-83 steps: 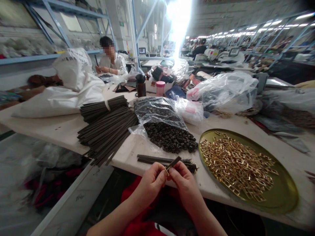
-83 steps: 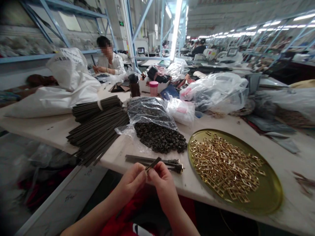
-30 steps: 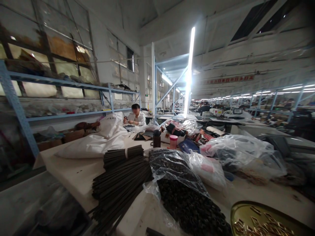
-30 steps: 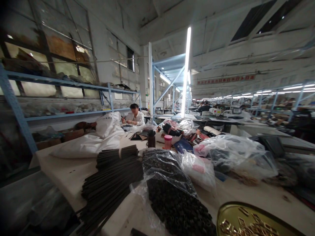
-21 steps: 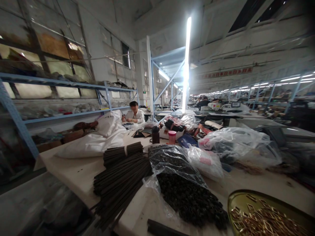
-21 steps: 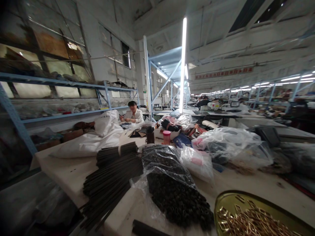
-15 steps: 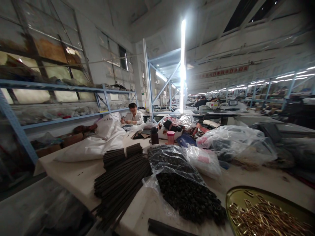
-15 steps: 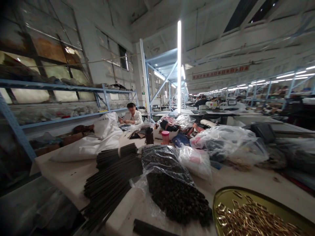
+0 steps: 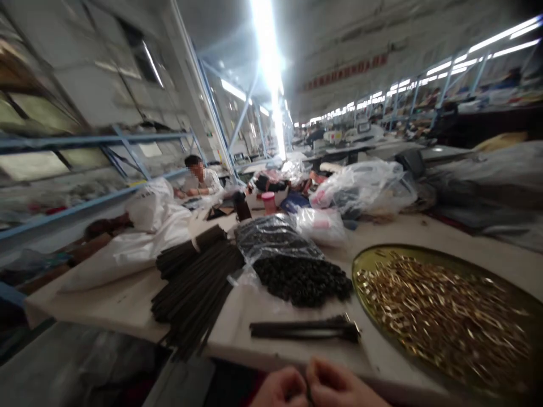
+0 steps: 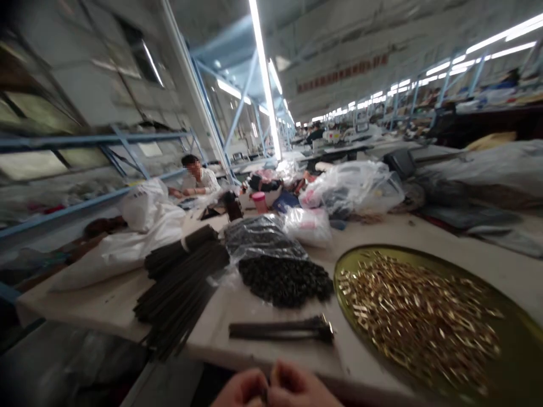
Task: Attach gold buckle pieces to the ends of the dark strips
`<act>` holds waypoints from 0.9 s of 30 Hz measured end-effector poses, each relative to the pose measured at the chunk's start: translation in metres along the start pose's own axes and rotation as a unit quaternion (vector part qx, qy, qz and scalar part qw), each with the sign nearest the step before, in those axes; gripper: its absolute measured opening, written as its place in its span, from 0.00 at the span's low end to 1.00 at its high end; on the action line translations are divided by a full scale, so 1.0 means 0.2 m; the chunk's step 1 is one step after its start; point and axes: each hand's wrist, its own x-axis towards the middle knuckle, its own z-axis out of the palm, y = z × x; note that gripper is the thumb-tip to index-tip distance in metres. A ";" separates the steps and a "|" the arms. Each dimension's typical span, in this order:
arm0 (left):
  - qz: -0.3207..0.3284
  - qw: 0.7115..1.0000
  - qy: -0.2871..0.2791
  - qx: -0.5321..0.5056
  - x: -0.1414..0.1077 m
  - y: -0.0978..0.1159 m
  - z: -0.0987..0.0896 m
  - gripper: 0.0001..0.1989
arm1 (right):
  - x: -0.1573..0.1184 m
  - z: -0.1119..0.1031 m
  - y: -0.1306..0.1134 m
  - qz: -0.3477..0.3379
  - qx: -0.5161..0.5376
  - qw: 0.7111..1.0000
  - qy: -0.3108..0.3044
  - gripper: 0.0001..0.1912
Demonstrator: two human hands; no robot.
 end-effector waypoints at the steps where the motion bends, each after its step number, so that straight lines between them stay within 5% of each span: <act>1: -0.017 1.000 0.003 -0.021 0.01 -0.01 0.01 0.09 | -0.01 -0.01 0.00 0.037 0.017 0.999 -0.022 0.14; 3: -0.007 0.999 0.009 -0.040 0.02 -0.02 0.03 0.10 | -0.01 -0.03 0.00 0.103 0.072 0.990 -0.067 0.12; 6: -0.018 0.998 -0.018 -0.052 0.04 -0.03 0.03 0.11 | 0.00 -0.05 0.01 0.117 0.096 0.986 -0.068 0.09; 21: -0.066 0.988 -0.021 -0.141 0.11 -0.03 0.00 0.15 | 0.07 -0.09 0.09 0.125 0.168 0.976 -0.057 0.06; 27: -0.026 0.991 -0.022 -0.126 0.13 -0.06 0.00 0.15 | 0.07 -0.08 0.05 0.094 0.120 0.987 -0.046 0.08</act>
